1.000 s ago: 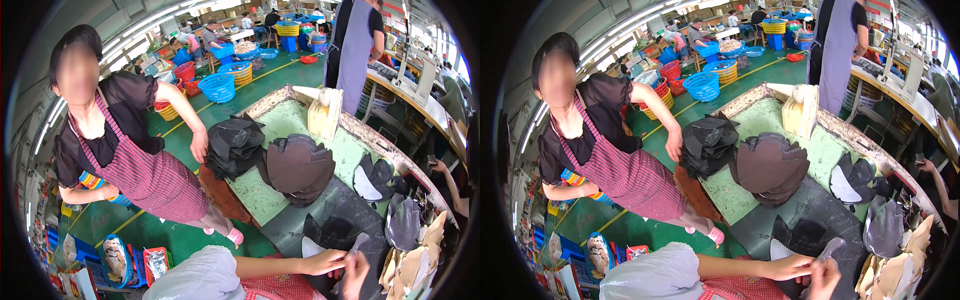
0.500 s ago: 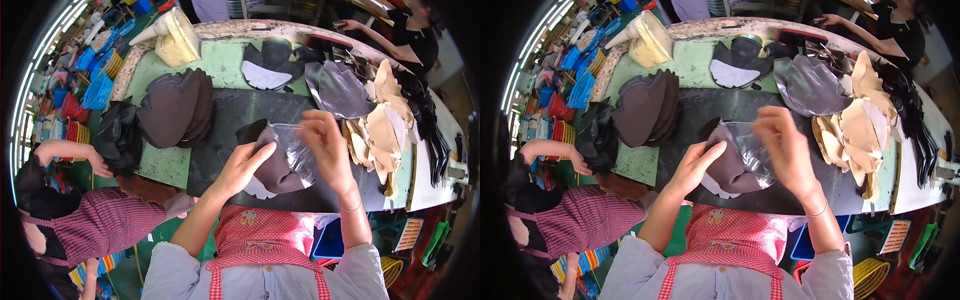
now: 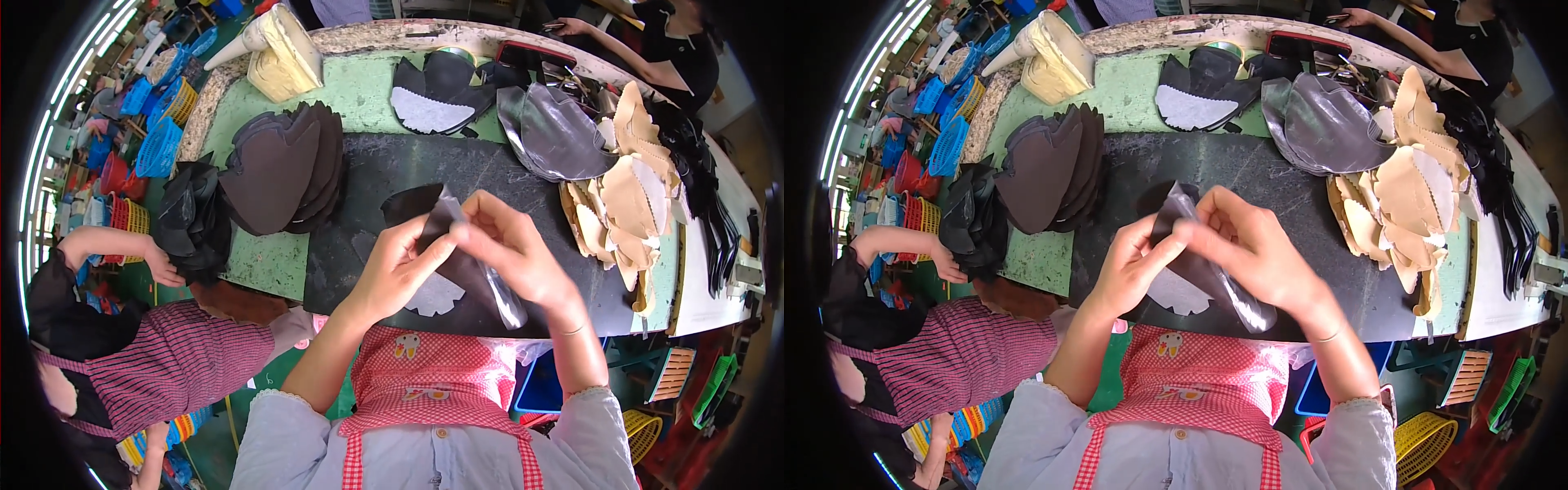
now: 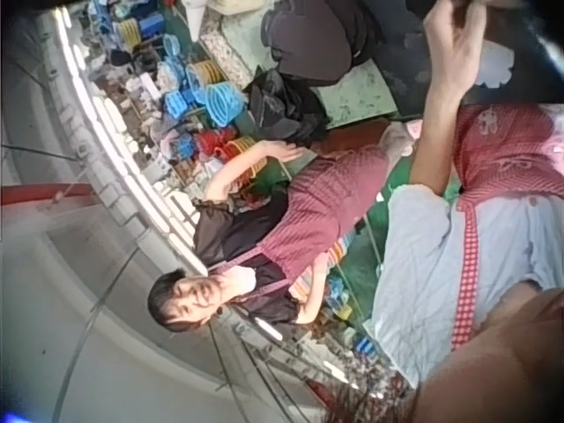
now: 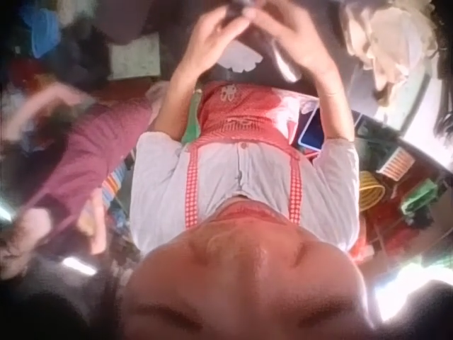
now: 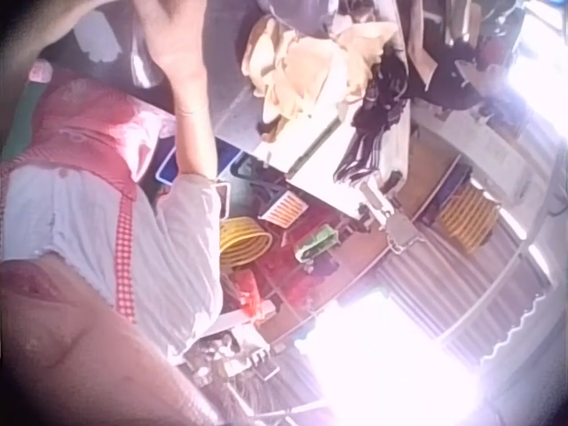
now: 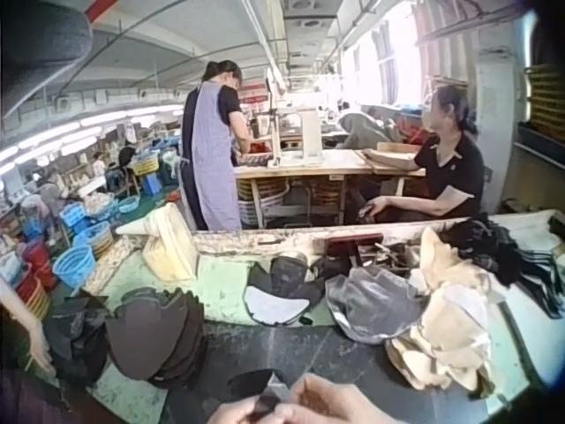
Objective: Aligning, layering, and stacking various pre-cut material components for shoe uppers on a workbench.
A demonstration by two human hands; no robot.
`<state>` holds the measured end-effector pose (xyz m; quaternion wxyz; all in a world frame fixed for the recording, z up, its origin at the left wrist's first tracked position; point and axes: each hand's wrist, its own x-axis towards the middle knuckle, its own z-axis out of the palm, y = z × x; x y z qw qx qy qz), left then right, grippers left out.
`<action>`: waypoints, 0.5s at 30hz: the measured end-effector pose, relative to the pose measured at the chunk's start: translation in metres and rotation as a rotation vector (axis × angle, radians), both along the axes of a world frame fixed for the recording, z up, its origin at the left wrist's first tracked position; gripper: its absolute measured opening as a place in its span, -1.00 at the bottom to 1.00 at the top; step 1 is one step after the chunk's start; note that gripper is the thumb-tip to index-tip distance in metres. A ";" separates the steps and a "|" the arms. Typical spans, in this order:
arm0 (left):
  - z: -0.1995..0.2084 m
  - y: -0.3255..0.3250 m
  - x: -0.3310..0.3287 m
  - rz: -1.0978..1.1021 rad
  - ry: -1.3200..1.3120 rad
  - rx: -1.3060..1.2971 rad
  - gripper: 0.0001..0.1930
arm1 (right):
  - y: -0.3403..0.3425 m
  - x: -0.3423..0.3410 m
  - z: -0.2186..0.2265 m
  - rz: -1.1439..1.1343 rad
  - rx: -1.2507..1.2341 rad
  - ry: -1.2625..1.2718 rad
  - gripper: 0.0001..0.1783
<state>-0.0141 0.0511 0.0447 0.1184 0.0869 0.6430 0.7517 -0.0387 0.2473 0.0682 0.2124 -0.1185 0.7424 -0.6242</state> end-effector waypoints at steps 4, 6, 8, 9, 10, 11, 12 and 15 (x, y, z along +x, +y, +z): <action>0.004 0.010 -0.014 0.075 -0.067 0.144 -0.75 | -0.019 0.005 -0.003 -0.218 0.106 0.336 -0.71; -0.010 0.028 -0.017 0.191 -0.022 0.311 -0.73 | -0.024 0.008 -0.006 -0.218 0.136 0.354 -0.71; -0.013 0.034 -0.017 0.213 -0.007 0.300 -0.70 | -0.025 0.004 -0.017 -0.412 -0.006 0.521 -0.72; -0.014 0.035 -0.016 0.228 0.074 0.207 -0.70 | -0.026 0.009 -0.010 -0.425 -0.047 0.358 -0.72; -0.015 0.036 -0.015 0.244 0.156 0.113 -0.70 | -0.026 0.011 -0.009 -0.344 0.095 0.326 -0.72; -0.021 0.034 -0.013 0.207 0.174 0.116 -0.74 | -0.025 0.014 -0.020 -0.353 -0.002 0.361 -0.73; -0.009 0.034 -0.013 0.206 0.168 0.119 -0.74 | -0.030 0.013 -0.029 -0.356 -0.104 0.387 -0.74; 0.024 0.004 -0.003 0.403 -0.563 0.623 -0.68 | 0.011 0.014 -0.013 -1.052 -0.614 -0.201 -0.74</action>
